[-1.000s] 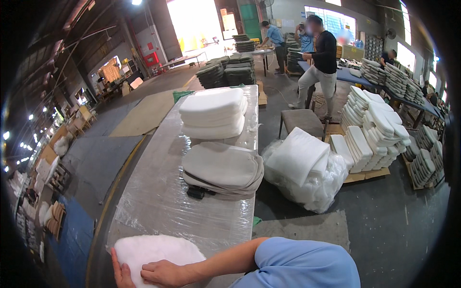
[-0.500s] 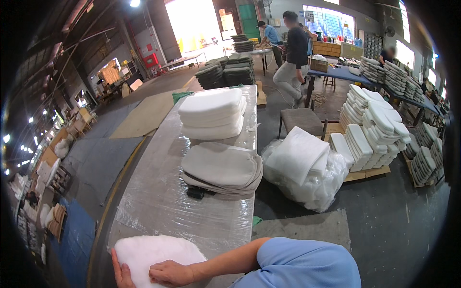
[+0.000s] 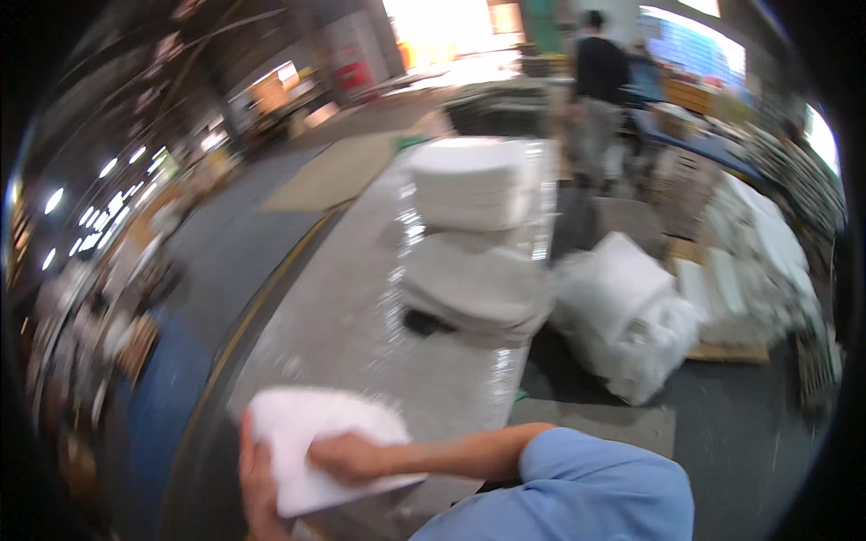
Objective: The person folds white foam pads on a plastic-wrapped table in a warehouse. They repeatedly pick up a pad, fold it in half, press the fold, and place it on a growing stack. The person also briefly wipes the table surface with a small cloth.
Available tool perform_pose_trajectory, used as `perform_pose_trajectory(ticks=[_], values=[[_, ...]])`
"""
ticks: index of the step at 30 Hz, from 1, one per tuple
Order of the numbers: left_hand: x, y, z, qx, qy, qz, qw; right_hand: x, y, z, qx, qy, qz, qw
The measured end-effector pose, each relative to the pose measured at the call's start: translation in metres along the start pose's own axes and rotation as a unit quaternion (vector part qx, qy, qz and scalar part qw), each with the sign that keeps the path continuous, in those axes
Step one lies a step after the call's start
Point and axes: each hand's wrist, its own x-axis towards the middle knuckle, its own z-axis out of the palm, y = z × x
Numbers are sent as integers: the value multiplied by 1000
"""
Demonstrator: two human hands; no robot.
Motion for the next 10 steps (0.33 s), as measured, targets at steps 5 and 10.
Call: perform_pose_trajectory(ticks=[5, 10], values=[[13, 9, 15, 59, 22, -6, 998, 33, 8, -36, -112, 143, 60, 981], [-4, 30, 7, 136, 45, -72, 987, 17, 8, -11, -39, 25, 121, 992]])
